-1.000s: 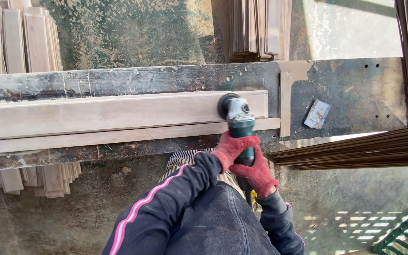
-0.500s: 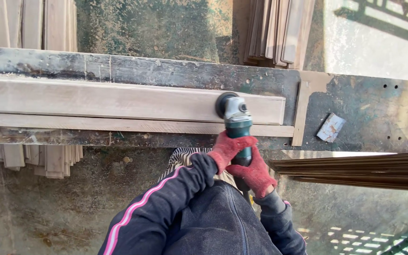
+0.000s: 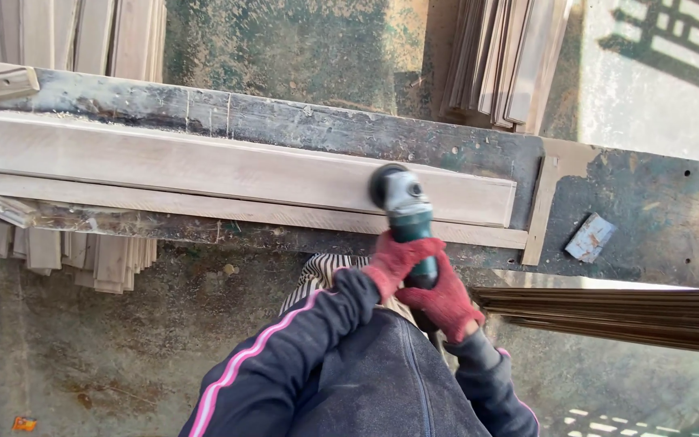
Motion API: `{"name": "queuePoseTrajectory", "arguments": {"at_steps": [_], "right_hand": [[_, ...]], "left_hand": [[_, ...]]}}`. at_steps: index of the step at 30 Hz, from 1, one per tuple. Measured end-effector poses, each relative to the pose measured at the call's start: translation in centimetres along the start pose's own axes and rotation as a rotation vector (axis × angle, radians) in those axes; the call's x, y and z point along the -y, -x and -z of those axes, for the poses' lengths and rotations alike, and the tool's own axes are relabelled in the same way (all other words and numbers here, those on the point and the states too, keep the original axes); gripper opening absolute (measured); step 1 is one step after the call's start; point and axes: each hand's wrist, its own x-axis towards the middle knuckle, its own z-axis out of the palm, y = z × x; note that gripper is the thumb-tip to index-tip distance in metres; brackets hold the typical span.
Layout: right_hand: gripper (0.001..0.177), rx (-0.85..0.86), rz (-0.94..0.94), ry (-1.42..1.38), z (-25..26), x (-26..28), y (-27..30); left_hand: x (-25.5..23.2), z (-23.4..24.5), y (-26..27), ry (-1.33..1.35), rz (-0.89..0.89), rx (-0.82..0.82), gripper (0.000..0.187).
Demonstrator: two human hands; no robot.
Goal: The recorder sands the edges and surface of a wooden board using a power sander followed by a manual sanding block.
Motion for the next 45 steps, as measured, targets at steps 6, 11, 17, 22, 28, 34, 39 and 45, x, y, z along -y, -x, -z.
{"name": "queuePoseTrajectory", "arguments": {"at_steps": [6,11,17,22,28,34,39,45], "right_hand": [[0.091,-0.127,-0.036,-0.135,-0.7,-1.1,0.5],[0.119,0.032,0.013,0.115,-4.1,3.9,0.3],[0.118,0.094,0.125,0.147,-4.5,6.8,0.6],[0.097,-0.136,-0.037,-0.152,-0.7,4.0,1.6],[0.077,-0.264,0.008,-0.41,1.9,-0.7,0.5],[0.099,-0.017,-0.01,-0.147,1.2,0.0,-0.3],[0.097,-0.099,-0.037,-0.233,3.7,-2.8,-1.6],[0.077,-0.319,-0.012,-0.499,8.1,-7.8,-2.5]], "left_hand": [[-1.1,-0.5,1.5,-0.021,0.003,0.146,0.064],[-2.0,6.3,0.2,0.07,-0.061,-0.04,0.065],[-3.4,7.6,-1.0,0.064,-0.086,-0.149,0.065],[-2.3,-0.2,0.1,-0.051,-0.023,0.143,0.061],[-1.9,-4.8,0.9,-0.086,0.048,0.213,0.06],[-0.8,-0.2,-0.6,-0.125,0.017,0.013,0.064],[0.5,-5.9,-1.3,-0.176,-0.027,0.069,0.062],[0.8,-14.3,-0.3,-0.243,0.083,0.231,0.063]]}}
